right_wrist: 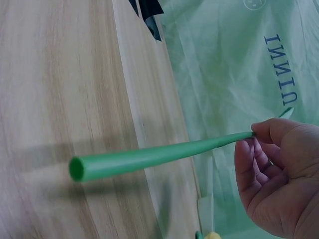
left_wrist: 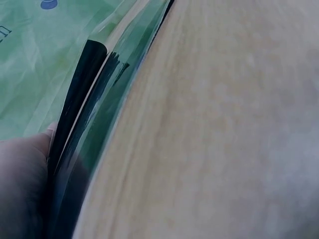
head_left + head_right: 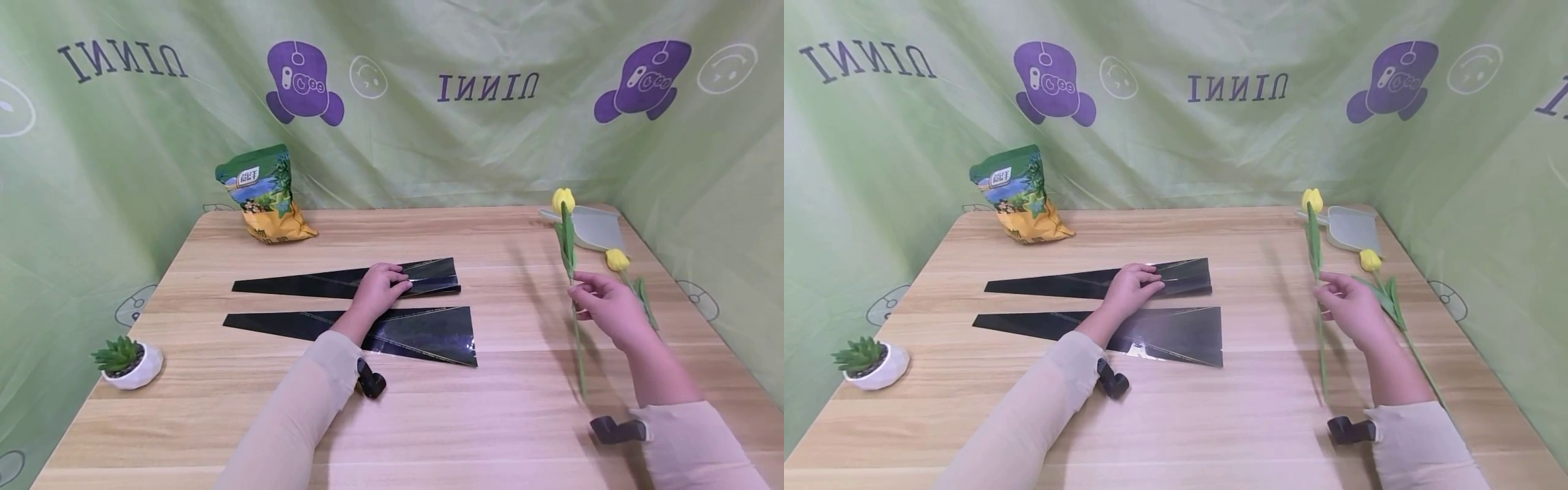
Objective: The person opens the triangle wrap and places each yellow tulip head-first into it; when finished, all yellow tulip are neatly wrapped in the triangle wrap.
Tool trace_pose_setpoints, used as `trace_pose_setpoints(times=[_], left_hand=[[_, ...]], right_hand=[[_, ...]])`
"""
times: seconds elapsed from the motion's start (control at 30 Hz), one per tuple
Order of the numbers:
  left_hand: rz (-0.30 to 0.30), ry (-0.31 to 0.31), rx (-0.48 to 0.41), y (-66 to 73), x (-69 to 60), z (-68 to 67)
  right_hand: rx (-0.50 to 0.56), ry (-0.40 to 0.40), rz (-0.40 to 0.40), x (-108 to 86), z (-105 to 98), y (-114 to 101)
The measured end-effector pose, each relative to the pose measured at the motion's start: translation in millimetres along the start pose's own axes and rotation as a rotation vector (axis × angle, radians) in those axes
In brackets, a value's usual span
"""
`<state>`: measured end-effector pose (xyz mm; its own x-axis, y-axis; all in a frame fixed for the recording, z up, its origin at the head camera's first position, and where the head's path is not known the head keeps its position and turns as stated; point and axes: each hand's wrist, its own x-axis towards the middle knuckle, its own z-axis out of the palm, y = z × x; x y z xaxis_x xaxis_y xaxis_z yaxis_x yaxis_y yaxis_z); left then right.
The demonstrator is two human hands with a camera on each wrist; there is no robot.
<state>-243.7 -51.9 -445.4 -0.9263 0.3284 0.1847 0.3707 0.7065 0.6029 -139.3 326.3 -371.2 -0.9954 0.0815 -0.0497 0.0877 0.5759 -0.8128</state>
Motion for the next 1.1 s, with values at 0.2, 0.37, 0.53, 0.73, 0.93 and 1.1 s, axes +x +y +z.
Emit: trace_pose_setpoints(times=[0.2, 0.37, 0.53, 0.73, 0.93, 1.1], left_hand=[[0.002, 0.047, -0.02, -1.3, 1.1, 1.0], [-0.035, 0.135, -0.085, -0.8, 0.1, 2.5], [-0.056, 0.182, -0.041, 1.3, -2.1, 0.4], [-0.015, 0.207, 0.031, 5.6, -3.5, -7.7], [-0.023, 0.201, 0.019, 6.1, -7.3, -7.7], [-0.041, 0.205, -0.02, 4.8, -10.9, -4.6]], right_hand=[[0.099, 0.04, -0.001, 2.3, 6, -6], [0.398, 0.092, -0.032, 8.9, 12, -12], [0.68, 0.175, -0.042, 16.8, 21, -22], [0.823, 0.317, 0.022, 27.8, 30, -36], [0.981, 0.482, 0.083, 41.4, 39, -48], [1.041, 0.537, 0.105, 51.1, 46, -52]])
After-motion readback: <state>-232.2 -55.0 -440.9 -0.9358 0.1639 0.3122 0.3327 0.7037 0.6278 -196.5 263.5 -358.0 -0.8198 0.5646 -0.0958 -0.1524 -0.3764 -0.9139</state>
